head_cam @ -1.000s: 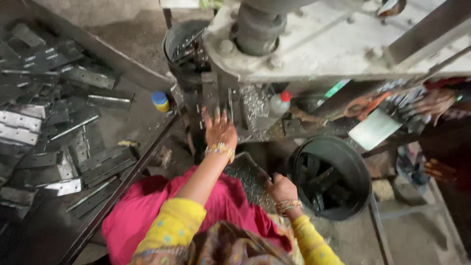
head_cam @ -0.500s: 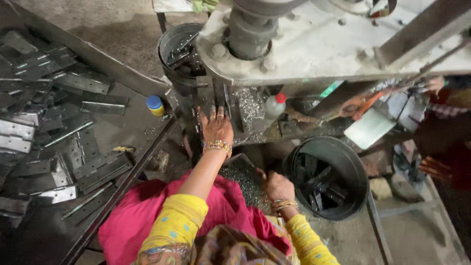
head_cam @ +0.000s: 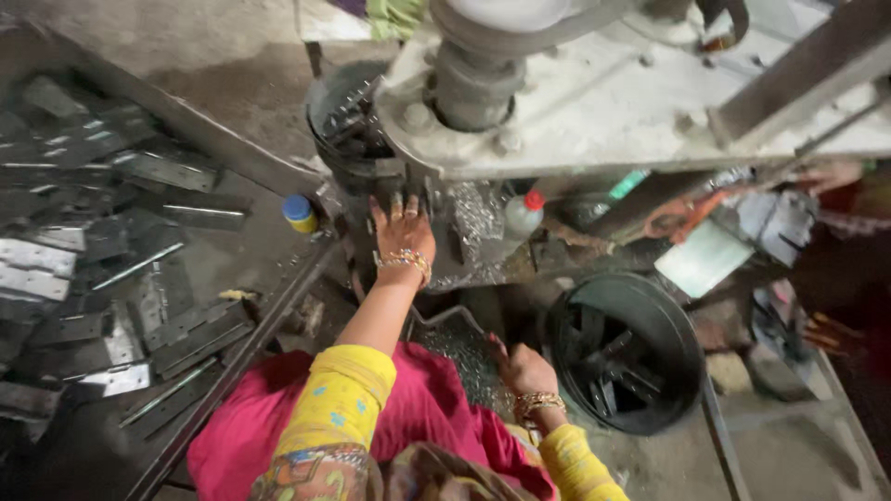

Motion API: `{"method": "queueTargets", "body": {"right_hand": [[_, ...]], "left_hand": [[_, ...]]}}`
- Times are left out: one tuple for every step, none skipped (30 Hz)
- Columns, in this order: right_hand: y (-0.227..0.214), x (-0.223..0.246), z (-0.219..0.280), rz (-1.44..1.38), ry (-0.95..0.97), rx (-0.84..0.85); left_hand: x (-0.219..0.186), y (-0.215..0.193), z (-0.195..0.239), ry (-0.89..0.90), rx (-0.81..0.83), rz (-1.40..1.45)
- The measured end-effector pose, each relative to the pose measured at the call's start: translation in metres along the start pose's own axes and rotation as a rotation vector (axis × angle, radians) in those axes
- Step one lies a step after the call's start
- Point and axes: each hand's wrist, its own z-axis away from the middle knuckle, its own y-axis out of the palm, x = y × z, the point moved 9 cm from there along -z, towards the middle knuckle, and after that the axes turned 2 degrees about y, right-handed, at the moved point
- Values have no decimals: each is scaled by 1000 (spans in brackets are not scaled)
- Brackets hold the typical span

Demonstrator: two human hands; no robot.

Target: The person is operating a punch press to manufacture metal hinges. They pick up a raw metal hinge component, place it into the press, activate the machine to punch or bend the part, and then discard the finished piece into a bin.

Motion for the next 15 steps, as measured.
{"method": "queueTargets", "body": {"right_hand": [[8,-2,-4,-65,84,162],[14,-2,4,-129,169,324],[-13,11,1,-90,106,189],[-47,30,5,-50,44,54],[-81,49,17,-3,-20,-71],[-110,63,26,-101,-21,-120],[-141,75,27,-207,-19,-177],[-168,85,26,-313,-19,-234],[-192,95,28,-342,-42,-326],[-208,102,31,-371,-65,-417],[-217,104,36,-399,-79,-501],[-220,102,33,-432,-61,-541],[-217,95,35,-458,-39,-565],[-211,88,35,-483,-17,-589],[-206,81,35,-515,-3,-611]], "left_hand": [[2,5,7,9,-1,33],[8,14,14,5,69,17],[11,16,7,11,113,2],[13,17,2,16,157,-14],[13,10,5,39,76,-19],[10,4,13,63,-6,-25],[5,-3,18,94,-94,-37],[-1,6,32,108,-16,-15],[-7,14,52,116,54,2],[-15,7,71,97,-47,-13],[-23,6,103,170,-99,-5],[-28,3,126,243,-151,3],[-29,0,134,289,-189,73],[-23,-6,134,334,-227,144],[-23,-12,139,369,-261,222]]}}
